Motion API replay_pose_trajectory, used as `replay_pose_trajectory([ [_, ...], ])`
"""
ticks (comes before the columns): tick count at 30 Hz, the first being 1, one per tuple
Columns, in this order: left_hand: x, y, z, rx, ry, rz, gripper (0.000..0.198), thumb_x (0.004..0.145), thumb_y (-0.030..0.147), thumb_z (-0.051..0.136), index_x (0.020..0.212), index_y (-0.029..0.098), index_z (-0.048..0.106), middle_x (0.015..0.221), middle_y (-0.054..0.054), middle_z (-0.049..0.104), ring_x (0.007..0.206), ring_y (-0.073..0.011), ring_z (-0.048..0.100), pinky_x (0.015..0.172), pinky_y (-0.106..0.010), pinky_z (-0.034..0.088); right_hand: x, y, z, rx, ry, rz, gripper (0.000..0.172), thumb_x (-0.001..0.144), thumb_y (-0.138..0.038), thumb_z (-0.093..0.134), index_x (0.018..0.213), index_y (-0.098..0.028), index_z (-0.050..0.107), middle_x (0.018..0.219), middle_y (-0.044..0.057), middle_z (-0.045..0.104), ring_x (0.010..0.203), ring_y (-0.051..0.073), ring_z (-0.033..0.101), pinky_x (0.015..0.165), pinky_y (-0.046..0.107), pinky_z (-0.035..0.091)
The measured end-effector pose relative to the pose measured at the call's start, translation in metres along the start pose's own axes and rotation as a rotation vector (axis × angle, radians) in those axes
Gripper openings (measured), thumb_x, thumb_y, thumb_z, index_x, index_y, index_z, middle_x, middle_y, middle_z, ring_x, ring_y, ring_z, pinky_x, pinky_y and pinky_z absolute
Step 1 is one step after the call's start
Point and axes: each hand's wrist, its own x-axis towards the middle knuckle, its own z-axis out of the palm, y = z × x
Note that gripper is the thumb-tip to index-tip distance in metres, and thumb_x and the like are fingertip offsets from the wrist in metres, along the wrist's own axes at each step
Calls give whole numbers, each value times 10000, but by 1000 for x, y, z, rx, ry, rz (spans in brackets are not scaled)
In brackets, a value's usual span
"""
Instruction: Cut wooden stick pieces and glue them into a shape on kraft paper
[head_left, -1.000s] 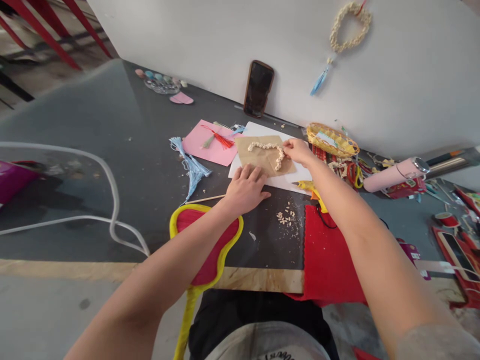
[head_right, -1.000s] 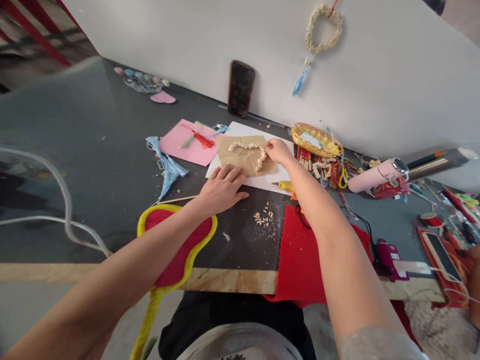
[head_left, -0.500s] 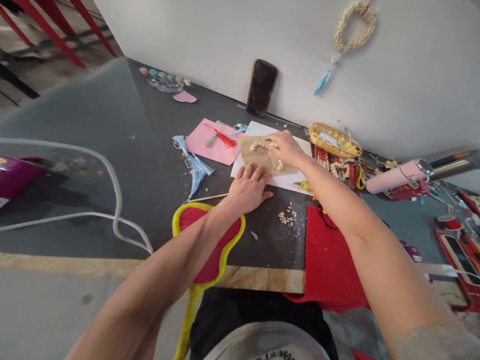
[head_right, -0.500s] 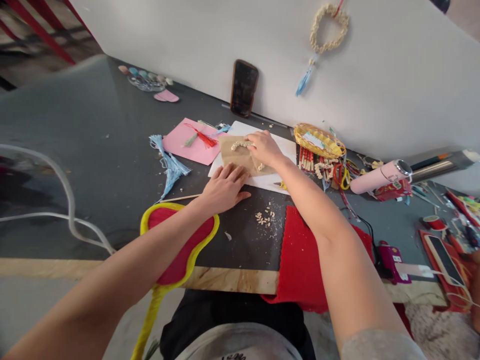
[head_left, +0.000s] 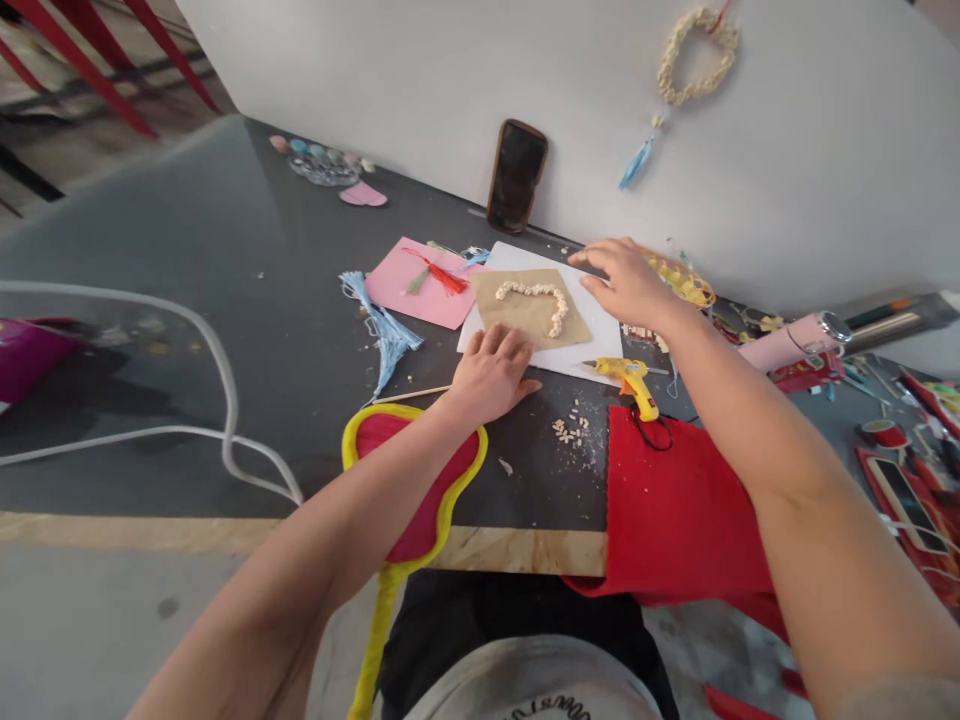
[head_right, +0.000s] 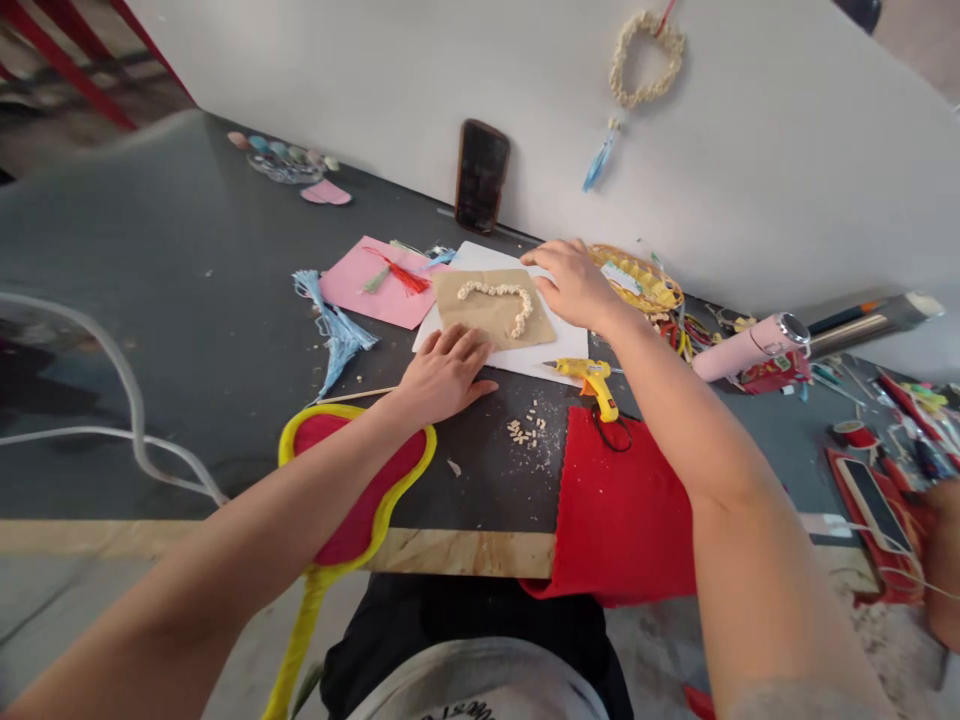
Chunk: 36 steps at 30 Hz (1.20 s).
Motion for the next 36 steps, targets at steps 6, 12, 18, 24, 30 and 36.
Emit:
replay_pose_trajectory([
  [6, 3, -1, 4, 9, 45, 5, 527, 944, 478, 466, 1383, 192, 517, 1489, -130, 467, 1412, -350, 327, 1129, -551, 259, -104, 3, -17, -20, -77, 390, 162, 897, -263, 545, 1023, -219, 637, 1007, 76, 712, 899, 240, 661, 809, 365, 484],
  [12, 9, 3, -4, 14, 164, -7, 404, 963, 355, 421, 1288, 191, 595, 1366, -119, 583, 1325, -309, 454, 1118, -504, 310, -168, -1, 21, -32, -236, 594, 281, 852, -400, 654, 1026, -208, 543, 1051, 119, 708, 963, 289, 683, 760, 356, 484],
  [18, 10, 18, -18, 95, 189, 51, 374, 952, 284, 395, 1211, 193, 650, 1285, -109, 632, 1198, -296, 555, 1025, -455, 409, -170, 7, 40, 72, -157, 715, 338, 757, -328, 734, 1008, -183, 560, 1031, 175, 711, 944, 344, 688, 747, 382, 489],
  [24, -24, 49, -38, 71, 186, 148, 345, 943, 255, 434, 1196, 194, 660, 1277, -117, 639, 1173, -277, 581, 1016, -463, 438, -182, 24, 44, 218, 45, 738, 144, 751, -305, 650, 821, -206, 571, 846, 99, 702, 828, 282, 675, 688, 336, 470],
  [30, -85, 66, -37, 13, 256, 180, 309, 944, 256, 460, 1152, 172, 672, 1251, -125, 653, 1142, -288, 613, 981, -465, 484, -211, 21, 46, 807, 588, 712, 205, 741, -298, 606, 912, -225, 521, 801, -11, 618, 649, 139, 579, 582, 265, 461],
  [36, -124, 77, -38, -32, 326, 79, 289, 951, 275, 481, 1143, 166, 667, 1243, -131, 649, 1146, -273, 617, 997, -443, 493, -235, 14, 65, 1371, 690, 633, 302, 671, -408, 698, 858, -207, 575, 856, 2, 655, 577, 76, 548, 476, 202, 432],
])
